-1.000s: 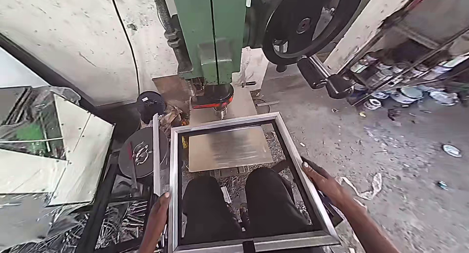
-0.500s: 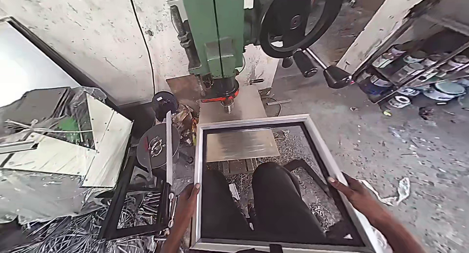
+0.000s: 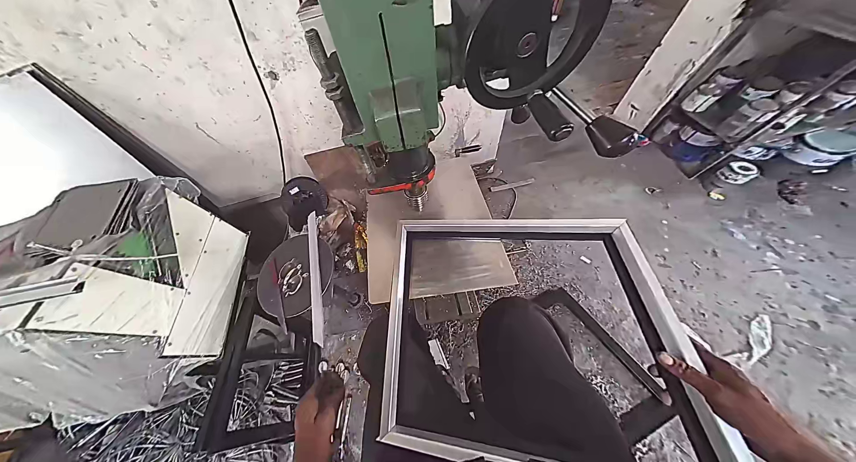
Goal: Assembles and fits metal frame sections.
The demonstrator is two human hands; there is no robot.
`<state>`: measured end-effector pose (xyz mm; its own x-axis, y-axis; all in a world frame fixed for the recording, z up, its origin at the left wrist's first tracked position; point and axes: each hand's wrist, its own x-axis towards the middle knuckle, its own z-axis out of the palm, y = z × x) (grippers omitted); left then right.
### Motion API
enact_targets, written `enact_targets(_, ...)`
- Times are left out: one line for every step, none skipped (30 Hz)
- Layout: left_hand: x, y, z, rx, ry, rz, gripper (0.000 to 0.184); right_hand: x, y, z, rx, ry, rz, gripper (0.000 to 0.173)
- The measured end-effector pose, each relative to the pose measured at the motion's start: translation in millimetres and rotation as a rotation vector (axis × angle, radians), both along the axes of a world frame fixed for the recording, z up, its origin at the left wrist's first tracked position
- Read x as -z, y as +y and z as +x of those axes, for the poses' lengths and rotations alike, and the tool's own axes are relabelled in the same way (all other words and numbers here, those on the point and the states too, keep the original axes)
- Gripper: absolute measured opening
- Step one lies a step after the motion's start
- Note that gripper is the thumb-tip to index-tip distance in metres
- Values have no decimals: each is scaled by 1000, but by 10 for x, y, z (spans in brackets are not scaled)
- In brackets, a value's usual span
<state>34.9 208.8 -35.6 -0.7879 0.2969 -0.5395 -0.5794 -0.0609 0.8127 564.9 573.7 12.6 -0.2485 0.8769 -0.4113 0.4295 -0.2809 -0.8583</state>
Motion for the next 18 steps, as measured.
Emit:
enact_targets(-18,54,7,-147,-172,133,18,16,1,7,8,4,7,57)
enact_targets(-35,75,7,-245,-281,263,20,36,0,11,15,6,14,58)
enact_targets(-40,82,-10,-316,-348,387,21,40,-4,10,23,6,23,57)
enact_targets(-80,98,-26,-355,-372,470,24,30,-9,9,29,15,22,57)
enact_targets(-183,126,-39,-351,-391,558,26,18,-17,14,28,27,15,57)
enact_targets(-307,167,-46,-313,-390,628,27,3,-21,17,24,36,14,56)
enact_targets(-444,228,-51,-246,-366,659,28,-2,-19,21,20,34,9,57)
enact_targets(-587,314,-49,-144,-330,655,31,-19,-24,25,16,33,-2,58)
enact_targets(-731,426,-29,-30,-294,634,35,-34,-29,31,12,23,-6,58)
enact_targets(-871,570,9,83,-271,618,40,-30,-30,50,12,21,-4,59)
enact_targets(-1009,741,78,182,-253,602,45,-18,-31,75,13,22,-1,60)
enact_targets(-1129,930,172,271,-235,589,45,-16,-39,93,16,21,1,60)
enact_targets(-1222,1129,281,356,-223,583,40,-17,-44,100,15,19,2,59)
enact_targets(-1292,1338,402,434,-212,555,34,-19,-52,104,14,16,2,58)
enact_targets(-1327,1562,515,540,-163,507,29,-23,-55,108,10,14,0,57)
enact_targets(-1321,1804,606,686,-38,438,27,-26,-59,113,12,14,-2,57)
enact_targets(-1284,2070,672,841,162,360,29,-25,-59,119,14,16,-2,57)
enact_targets(-1223,2357,721,958,409,272,33,-27,-56,127,15,12,-1,58)
